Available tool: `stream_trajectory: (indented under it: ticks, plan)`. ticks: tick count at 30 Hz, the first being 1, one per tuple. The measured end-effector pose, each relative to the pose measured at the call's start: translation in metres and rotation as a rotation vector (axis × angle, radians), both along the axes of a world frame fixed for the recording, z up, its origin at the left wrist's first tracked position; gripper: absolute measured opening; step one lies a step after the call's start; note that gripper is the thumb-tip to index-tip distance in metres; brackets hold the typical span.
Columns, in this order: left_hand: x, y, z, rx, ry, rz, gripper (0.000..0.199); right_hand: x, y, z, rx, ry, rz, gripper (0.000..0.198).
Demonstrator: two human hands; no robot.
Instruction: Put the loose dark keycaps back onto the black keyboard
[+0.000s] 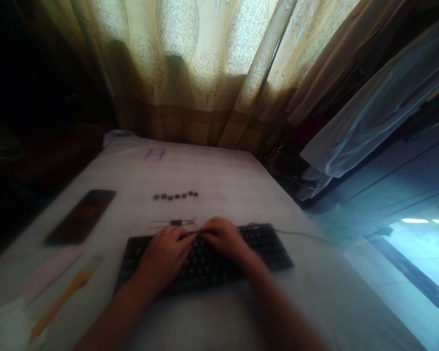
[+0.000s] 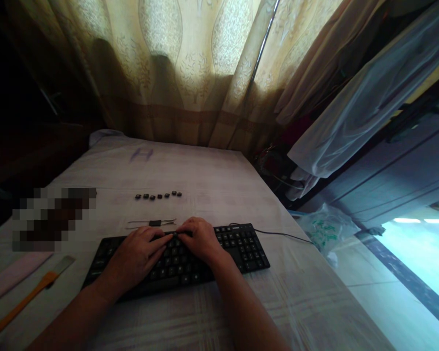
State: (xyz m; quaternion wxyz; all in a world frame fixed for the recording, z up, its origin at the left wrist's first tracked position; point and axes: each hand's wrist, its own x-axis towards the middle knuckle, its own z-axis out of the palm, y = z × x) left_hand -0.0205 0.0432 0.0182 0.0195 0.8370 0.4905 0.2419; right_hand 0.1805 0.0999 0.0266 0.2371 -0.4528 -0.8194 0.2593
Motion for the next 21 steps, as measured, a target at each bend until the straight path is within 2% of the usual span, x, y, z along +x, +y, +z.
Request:
stream_trajectory:
  ticks: [17, 21]
  plan:
    - [-0.0007, 0.0009, -0.0013, -0.042, -0.009, -0.006, 0.029, -0.0045, -0.0034, -0.0002, 0.059, -0.116, -0.002, 0.018]
    - [-0.0001, -0.0004, 0.0008, -0.064, -0.013, -0.001, 0.029, -0.0046, -0.0052, -0.0013, 0.118, -0.153, 0.013, 0.019]
